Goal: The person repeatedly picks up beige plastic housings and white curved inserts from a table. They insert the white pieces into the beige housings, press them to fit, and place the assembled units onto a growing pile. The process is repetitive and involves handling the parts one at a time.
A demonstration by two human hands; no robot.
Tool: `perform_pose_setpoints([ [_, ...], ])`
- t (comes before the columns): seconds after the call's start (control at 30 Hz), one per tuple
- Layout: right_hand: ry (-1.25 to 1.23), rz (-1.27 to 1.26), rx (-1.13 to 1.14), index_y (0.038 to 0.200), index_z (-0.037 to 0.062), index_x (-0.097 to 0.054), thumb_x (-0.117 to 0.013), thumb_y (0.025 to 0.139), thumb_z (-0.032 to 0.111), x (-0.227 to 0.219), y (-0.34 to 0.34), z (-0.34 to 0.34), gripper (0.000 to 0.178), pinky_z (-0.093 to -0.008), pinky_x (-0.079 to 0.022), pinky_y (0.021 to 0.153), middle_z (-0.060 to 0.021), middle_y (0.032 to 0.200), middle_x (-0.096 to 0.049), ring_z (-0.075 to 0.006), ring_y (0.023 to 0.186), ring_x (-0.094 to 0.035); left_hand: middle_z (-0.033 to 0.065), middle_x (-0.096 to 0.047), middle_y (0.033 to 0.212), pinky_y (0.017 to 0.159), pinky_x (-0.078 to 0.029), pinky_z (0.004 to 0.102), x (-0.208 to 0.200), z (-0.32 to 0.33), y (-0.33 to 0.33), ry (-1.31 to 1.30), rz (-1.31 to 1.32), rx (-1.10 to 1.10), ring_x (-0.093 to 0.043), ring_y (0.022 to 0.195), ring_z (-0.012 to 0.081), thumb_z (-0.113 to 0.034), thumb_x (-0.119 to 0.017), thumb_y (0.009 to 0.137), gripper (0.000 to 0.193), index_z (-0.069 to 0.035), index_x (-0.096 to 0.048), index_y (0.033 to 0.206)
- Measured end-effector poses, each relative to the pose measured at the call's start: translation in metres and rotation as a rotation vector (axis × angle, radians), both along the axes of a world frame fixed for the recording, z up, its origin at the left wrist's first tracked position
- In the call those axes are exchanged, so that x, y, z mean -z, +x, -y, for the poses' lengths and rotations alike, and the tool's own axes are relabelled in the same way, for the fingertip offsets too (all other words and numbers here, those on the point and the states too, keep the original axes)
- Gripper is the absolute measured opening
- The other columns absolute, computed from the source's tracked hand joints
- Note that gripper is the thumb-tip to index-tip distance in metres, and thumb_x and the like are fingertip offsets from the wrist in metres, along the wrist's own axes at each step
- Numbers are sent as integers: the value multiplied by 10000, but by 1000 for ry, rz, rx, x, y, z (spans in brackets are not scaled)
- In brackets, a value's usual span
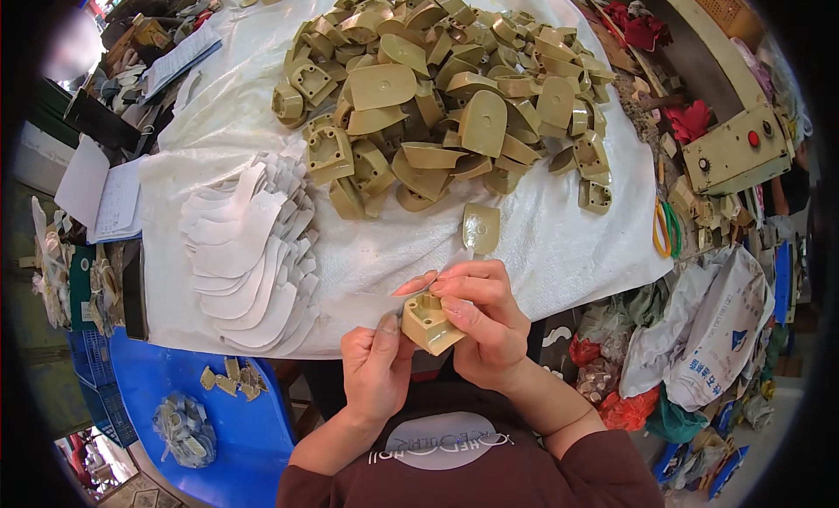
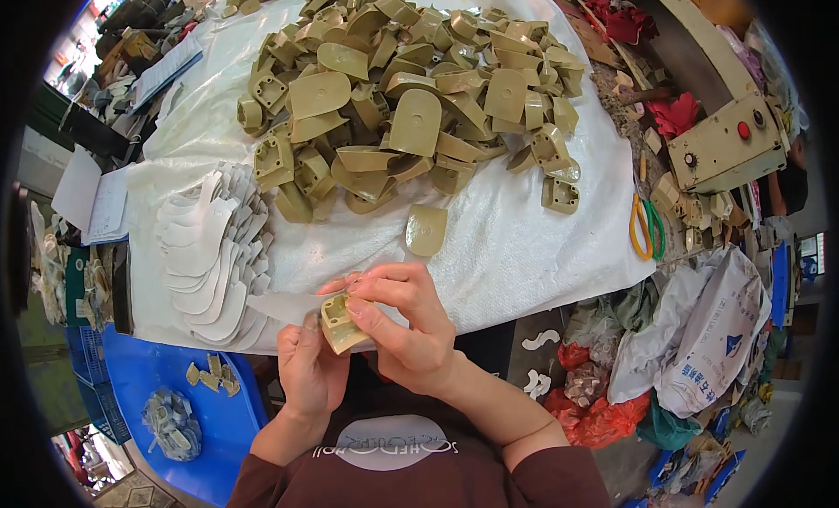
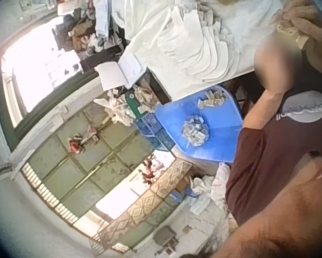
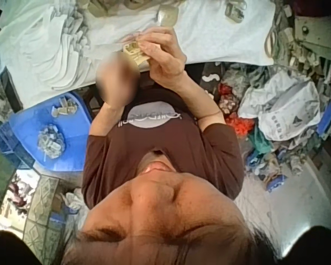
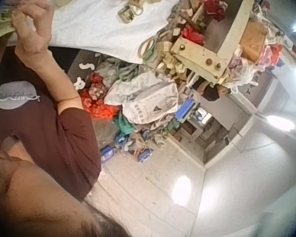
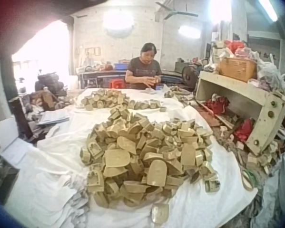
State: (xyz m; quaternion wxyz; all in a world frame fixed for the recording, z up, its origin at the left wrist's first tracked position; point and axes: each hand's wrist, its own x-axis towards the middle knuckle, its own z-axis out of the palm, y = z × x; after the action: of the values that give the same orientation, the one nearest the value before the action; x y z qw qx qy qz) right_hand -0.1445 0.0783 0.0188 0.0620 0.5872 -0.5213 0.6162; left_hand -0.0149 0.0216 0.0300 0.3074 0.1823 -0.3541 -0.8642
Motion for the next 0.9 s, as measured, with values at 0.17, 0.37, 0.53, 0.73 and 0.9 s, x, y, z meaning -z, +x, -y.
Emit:
perform_pose_setpoints([
  [0.17,12,-86,67,1088,77,-577,-656,648,-75,-5,2,4,472,-358,-478,680,-108,1020,-590,-287,863,-539,225,-465,1335,1030,-390,387,-1,-3,1,-192,75,-75,-493,1215,268,-214,-376,1003,444,130,-418,1280],
  [0.37,83,-219,147,1030,137,-603,-676,645,34,-1,-7,2,405,-393,-348,735,-39,980,-591,-232,813,-490,220,-583,1198,943,-428,308,1,8,2,-558,276,-270,-570,1098,229,-139,-385,994,355,132,-520,1179],
  [0.53,333,-414,222,980,164,-619,-712,541,100,-26,-7,-11,454,-460,-259,792,13,909,-545,-210,841,-480,157,-682,988,756,-479,263,-5,18,11,-879,526,-338,-640,849,166,-29,-482,930,214,65,-626,1059],
  [0.73,588,-464,142,971,146,-612,-722,499,112,-35,-8,-15,485,-451,-244,762,2,838,-459,-216,845,-475,153,-675,923,696,-480,272,0,7,4,-976,578,-336,-631,768,192,30,-536,878,197,38,-641,1044],
  [0.9,557,-350,106,1012,137,-599,-673,608,-16,-29,-14,-10,438,-421,-261,777,12,832,-525,-200,788,-462,149,-639,928,685,-482,290,8,2,-6,-1193,568,-476,-603,782,216,10,-604,854,202,19,-645,1051],
])
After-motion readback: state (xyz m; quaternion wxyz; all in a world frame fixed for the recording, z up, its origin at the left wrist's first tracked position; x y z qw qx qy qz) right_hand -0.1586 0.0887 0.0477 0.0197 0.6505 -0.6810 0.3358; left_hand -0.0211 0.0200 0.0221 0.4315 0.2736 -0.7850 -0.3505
